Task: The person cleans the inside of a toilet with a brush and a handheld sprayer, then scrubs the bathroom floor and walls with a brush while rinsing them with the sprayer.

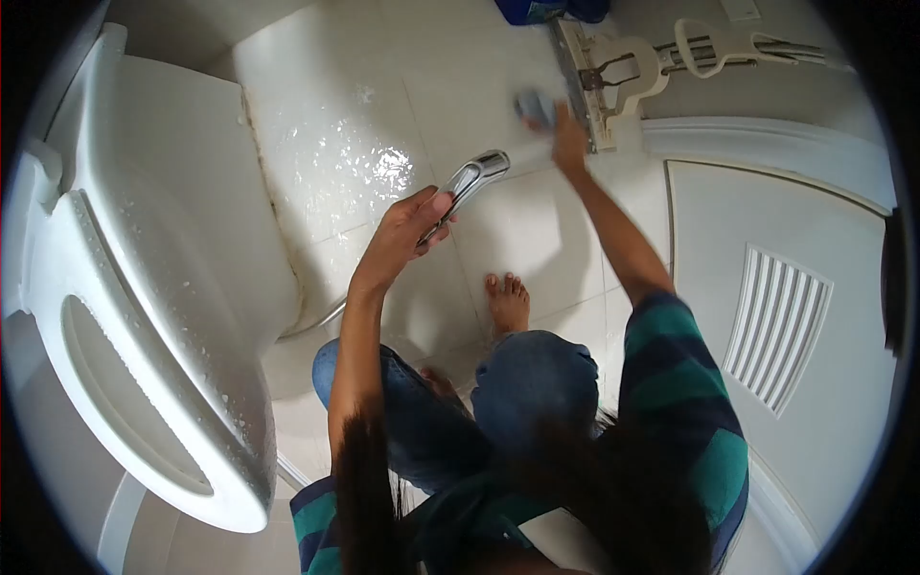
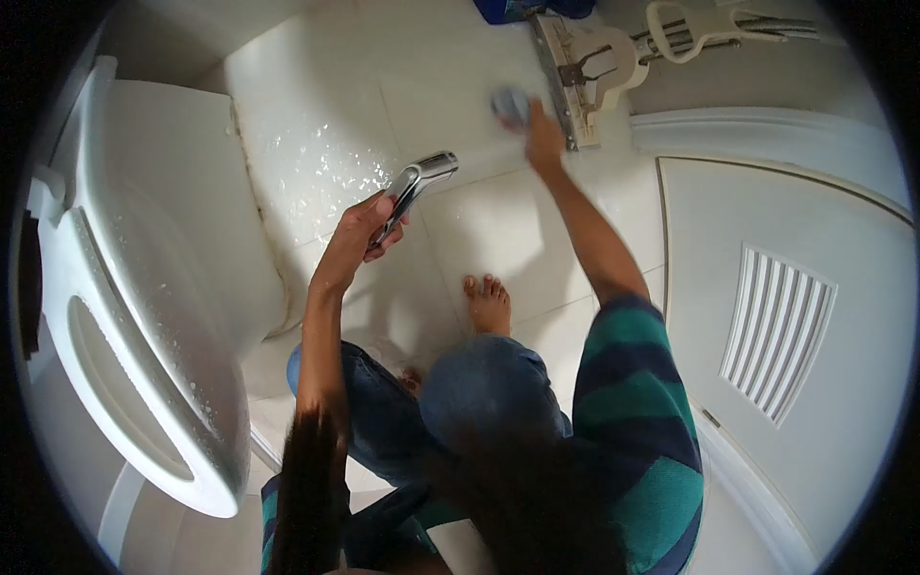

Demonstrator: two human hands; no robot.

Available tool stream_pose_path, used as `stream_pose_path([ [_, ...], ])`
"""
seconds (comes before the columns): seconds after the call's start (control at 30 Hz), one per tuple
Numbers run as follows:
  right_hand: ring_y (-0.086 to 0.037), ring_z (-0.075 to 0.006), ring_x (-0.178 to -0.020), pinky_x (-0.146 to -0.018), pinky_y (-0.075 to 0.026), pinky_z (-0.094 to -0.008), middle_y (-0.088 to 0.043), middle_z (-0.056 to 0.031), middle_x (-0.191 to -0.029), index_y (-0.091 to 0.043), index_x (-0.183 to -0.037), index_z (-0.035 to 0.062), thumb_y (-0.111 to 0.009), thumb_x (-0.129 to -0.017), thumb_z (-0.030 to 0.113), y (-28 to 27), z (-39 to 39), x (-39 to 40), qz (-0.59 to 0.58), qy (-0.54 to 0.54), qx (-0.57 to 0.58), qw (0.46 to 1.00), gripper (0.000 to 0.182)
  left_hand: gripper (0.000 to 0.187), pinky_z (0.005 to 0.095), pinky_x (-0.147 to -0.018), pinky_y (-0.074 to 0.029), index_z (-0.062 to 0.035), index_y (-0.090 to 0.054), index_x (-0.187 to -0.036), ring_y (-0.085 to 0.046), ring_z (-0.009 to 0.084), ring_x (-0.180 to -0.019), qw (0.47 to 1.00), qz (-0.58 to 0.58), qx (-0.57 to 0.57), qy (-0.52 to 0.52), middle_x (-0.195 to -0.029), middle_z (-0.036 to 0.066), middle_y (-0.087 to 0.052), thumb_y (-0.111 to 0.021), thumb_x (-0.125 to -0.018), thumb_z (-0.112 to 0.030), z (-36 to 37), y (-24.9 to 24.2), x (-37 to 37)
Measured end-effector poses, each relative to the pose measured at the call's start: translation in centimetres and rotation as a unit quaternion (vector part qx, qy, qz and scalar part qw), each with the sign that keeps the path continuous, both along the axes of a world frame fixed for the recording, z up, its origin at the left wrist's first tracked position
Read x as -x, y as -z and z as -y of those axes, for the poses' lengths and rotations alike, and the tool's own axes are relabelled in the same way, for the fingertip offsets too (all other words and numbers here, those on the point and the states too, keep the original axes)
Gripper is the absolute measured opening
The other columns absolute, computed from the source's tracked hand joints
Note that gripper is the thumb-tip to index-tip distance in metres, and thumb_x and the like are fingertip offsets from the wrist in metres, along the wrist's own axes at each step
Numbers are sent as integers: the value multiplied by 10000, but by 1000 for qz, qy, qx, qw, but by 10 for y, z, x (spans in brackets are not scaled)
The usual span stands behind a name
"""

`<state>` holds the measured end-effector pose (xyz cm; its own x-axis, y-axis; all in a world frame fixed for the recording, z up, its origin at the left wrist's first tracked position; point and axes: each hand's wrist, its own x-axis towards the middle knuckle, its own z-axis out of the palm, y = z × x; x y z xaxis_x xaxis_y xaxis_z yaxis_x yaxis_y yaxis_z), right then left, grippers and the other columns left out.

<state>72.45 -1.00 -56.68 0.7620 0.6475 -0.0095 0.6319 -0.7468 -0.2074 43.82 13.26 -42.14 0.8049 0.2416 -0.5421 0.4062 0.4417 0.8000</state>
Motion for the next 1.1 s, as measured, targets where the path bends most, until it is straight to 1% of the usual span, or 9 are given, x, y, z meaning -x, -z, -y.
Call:
stream_pose_path([
  [0.07, -584, -361, -870, -671, -478, -432, -572, -200, -1029, -407, -1181, 47, -657, -709, 438, 1, 52, 25, 28, -76, -161, 984, 662, 447, 177, -413, -220, -90, -549, -797, -313, 16, -476, 999, -2, 17, -49, -547, -46, -403, -458, -843, -525, -6, 2, 5],
  [0.27, -603, -371, -665, -613, -467, -433, -619, -158, -696, -437, -969, 47, -612, -714, 526, -2, -35, -37, 6, 148, -29, 988, 570, 444, 171, -413, -209, -93, -555, -796, -313, 15, -466, 998, 18, 21, -56, -538, -45, -401, -451, -845, -521, 7, 4, 5],
  [0.43, -615, -316, -648, -581, -488, -389, -622, -167, -742, -508, -1105, 25, -699, -705, 387, -2, 135, 68, -18, -77, -139, 987, 572, 466, 174, -393, -200, -84, -557, -805, -300, 15, -448, 999, 5, 20, 30, -535, -42, -402, -441, -842, -534, 9, 9, 0],
  [0.5, -622, -264, -560, -512, -489, -368, -625, -166, -699, -489, -1081, -2, -650, -713, 497, -19, 214, 52, -106, 136, 34, 984, 641, 522, 173, -379, -193, -75, -546, -799, -289, 16, -436, 999, 5, 8, 42, -530, -41, -397, -418, -831, -581, 15, 13, -2],
  [0.63, -574, -236, -472, -427, -437, -374, -556, -110, -515, -412, -1166, -49, -567, -684, 652, -2, 234, 17, -44, 382, -92, 918, 865, 437, 174, -378, -208, -81, -568, -792, -317, 19, -447, 996, -38, 35, 73, -526, -39, -409, -471, -838, -505, 33, 19, -14],
  [0.7, -599, -253, -507, -457, -460, -365, -582, -145, -575, -416, -1237, -26, -637, -697, 548, 12, 210, 109, -51, 221, 60, 972, 819, 439, 176, -381, -215, -77, -568, -784, -328, 22, -447, 992, -63, 18, 111, -526, -39, -414, -480, -834, -504, 45, 26, -23],
  [0.77, -645, -269, -665, -638, -511, -392, -636, -185, -810, -512, -1110, 21, -726, -657, 414, 11, 199, 143, -54, 23, -104, 993, 637, 438, 177, -382, -220, -75, -566, -780, -326, 23, -445, 989, -81, -10, 127, -526, -40, -416, -478, -838, -501, 48, 27, -35],
  [0.97, -595, -347, -624, -531, -444, -437, -608, -170, -669, -458, -1017, 44, -589, -694, 583, -11, 188, -49, 1, 299, 3, 954, 642, 460, 187, -406, -257, -56, -565, -829, -339, 40, -448, 984, -125, 6, 131, -554, -29, -440, -447, -853, -500, 43, 54, -39],
  [1.1, -613, -312, -774, -677, -471, -378, -628, -195, -845, -528, -1132, 2, -639, -631, 615, 18, 369, -4, 111, 434, -58, 892, 800, 505, 197, -440, -288, -53, -569, -847, -367, 51, -465, 968, -156, -17, 196, -558, -18, -456, -434, -844, -539, 51, 58, -44],
])
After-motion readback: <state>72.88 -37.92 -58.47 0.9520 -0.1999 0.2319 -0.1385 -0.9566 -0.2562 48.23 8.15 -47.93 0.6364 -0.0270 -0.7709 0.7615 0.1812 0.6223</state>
